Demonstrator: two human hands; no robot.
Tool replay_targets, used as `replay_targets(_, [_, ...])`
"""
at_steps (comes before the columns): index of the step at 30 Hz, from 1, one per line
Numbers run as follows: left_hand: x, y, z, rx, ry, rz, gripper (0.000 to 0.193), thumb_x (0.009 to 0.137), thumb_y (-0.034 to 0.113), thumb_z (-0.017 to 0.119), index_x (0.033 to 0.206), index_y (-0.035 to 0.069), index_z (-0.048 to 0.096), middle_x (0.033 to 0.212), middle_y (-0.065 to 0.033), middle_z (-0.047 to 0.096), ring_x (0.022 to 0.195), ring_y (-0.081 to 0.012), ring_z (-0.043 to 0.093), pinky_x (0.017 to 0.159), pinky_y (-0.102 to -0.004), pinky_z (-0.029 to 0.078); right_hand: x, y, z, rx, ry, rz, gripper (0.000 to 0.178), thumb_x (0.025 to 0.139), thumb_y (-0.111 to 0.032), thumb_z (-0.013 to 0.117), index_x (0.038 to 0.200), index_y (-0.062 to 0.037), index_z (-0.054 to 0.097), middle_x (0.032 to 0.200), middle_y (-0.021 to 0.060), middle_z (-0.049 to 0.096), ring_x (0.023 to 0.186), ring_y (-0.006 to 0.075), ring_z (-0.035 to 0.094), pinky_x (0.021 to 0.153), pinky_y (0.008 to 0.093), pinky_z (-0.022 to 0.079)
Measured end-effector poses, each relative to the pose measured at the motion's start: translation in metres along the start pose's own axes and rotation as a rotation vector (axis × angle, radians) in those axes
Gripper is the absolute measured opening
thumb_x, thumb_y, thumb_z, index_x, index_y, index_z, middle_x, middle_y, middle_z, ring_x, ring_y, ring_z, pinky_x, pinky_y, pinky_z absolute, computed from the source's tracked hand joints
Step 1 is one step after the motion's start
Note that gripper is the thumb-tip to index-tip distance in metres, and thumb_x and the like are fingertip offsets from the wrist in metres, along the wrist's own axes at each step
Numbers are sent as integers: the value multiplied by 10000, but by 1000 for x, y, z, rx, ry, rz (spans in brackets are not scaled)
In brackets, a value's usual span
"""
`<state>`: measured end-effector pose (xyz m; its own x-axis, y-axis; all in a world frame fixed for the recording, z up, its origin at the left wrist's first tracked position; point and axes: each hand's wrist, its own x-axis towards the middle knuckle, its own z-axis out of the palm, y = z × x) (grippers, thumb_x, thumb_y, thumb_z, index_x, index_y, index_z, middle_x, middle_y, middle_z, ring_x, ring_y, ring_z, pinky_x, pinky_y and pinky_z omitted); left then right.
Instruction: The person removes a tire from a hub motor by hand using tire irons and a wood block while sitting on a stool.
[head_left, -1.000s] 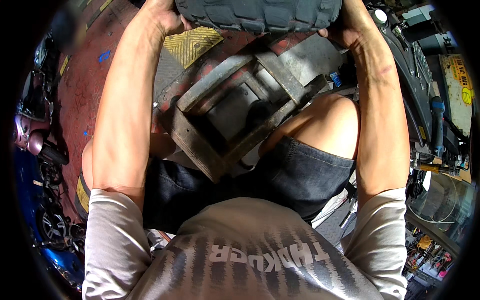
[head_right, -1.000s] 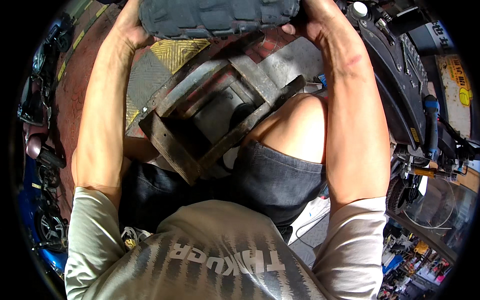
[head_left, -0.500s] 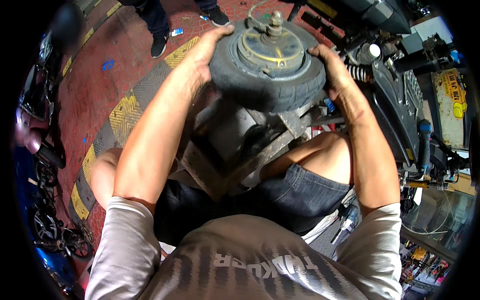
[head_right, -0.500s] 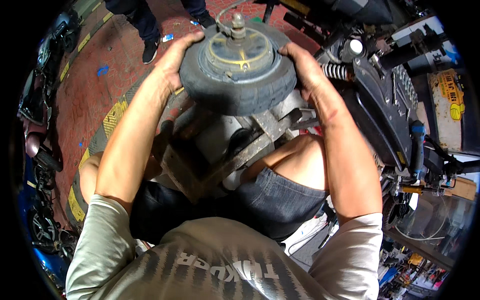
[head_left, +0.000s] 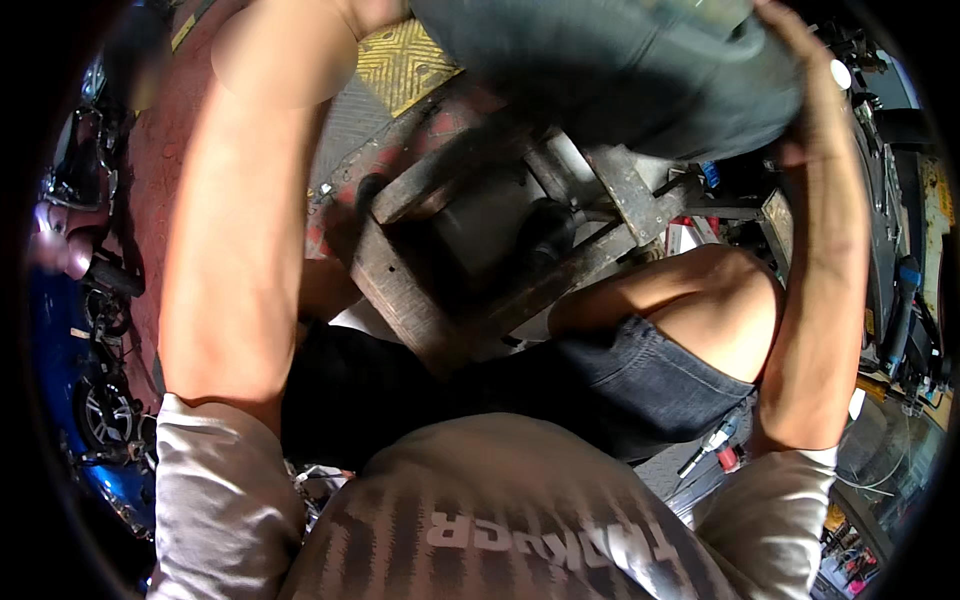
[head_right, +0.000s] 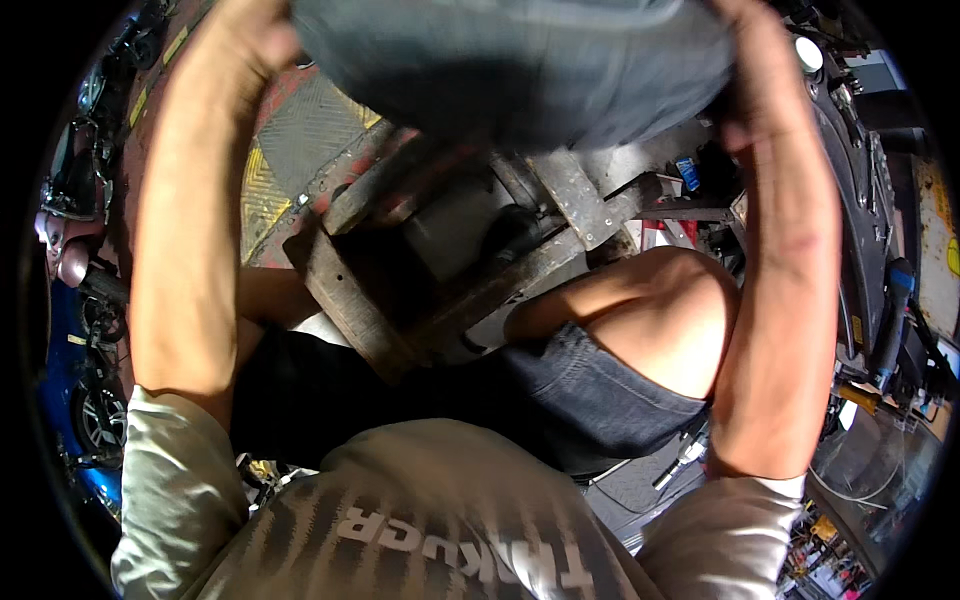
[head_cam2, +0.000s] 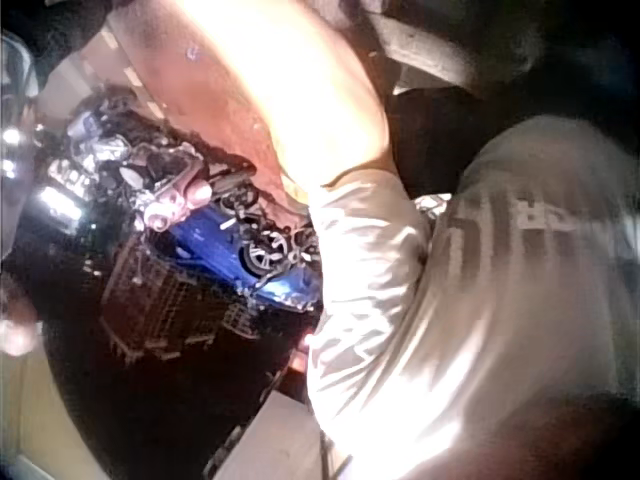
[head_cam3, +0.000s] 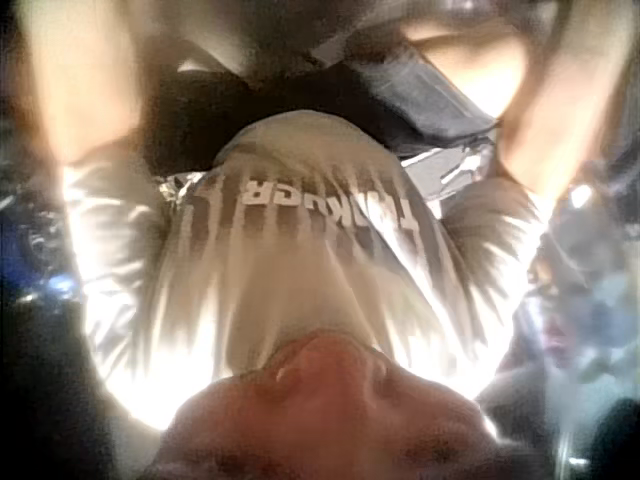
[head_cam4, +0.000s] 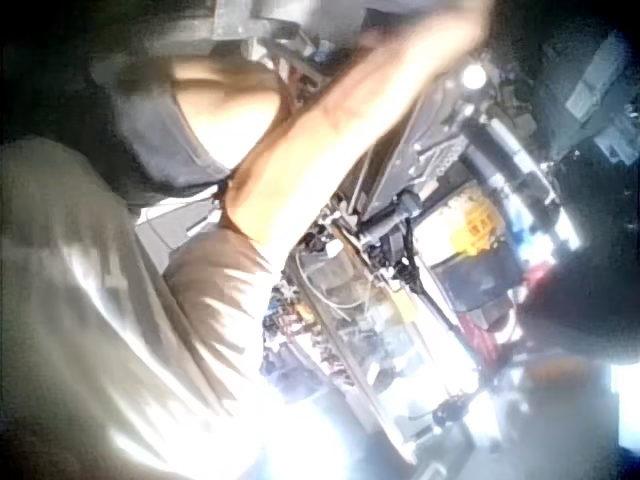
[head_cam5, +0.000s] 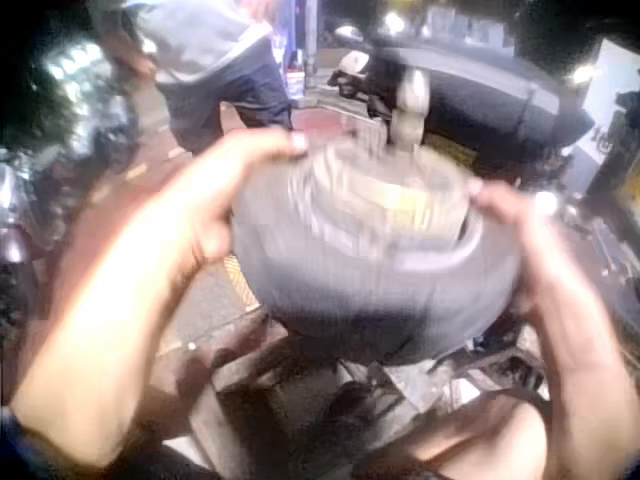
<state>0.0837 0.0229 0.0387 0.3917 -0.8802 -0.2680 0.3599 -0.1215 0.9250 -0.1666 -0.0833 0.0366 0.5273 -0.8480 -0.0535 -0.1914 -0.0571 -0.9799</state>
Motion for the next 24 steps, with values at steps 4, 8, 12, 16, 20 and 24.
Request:
replay_targets(4, [59,-97,-53,379,231,217,799,927,507,732,1539,31,538,1576,-216,519,1437,-363,502,1174,-508,418,77,51,-30,-335,-101,73,934,956,-633,662,1532,77,471,1525,277,529,1423,348,479,1209,408,358])
replay_targets(8, [43,-83,-43,20,122,4,747,941,406,738,1479,-67,527,1454,-249,608,1254,-341,656,1026,-468,548,58,83,-12,-145,-13,277,1090,945,-583,711,1631,138,267,1677,306,365,1570,367,356,1278,390,287])
replay_targets(12, [54,-73,-29,-260,-5,-107,530,963,401,703,1314,7,651,1239,-184,738,1097,-314,728,983,-474,573,57,45,-24,-16,-72,215,900,975,-470,691,1598,101,381,1619,259,473,1480,342,474,1211,387,368])
replay_targets(16, [4,-45,-19,-257,5,-210,604,993,485,639,1381,23,647,1365,-194,710,1189,-332,709,1045,-490,546,59,59,-36,-133,0,120,597,975,-460,715,1251,69,713,1178,185,755,1114,291,670,1017,371,493])
replay_targets(20, [-13,10,12,-154,-72,-77,610,1054,491,602,1398,-10,637,1354,-195,716,1239,-297,692,1100,-421,520,7,-36,-31,253,58,312,607,1027,-484,621,1347,29,680,1280,221,740,1164,303,703,1034,385,518])
replay_targets(24, [-7,-21,-37,32,8,-19,578,1032,475,629,1338,-15,667,1285,-158,734,1082,-260,702,975,-391,530,20,-8,-2,128,-142,386,647,1060,-541,530,1355,15,679,1296,190,743,1104,291,700,1052,417,498])
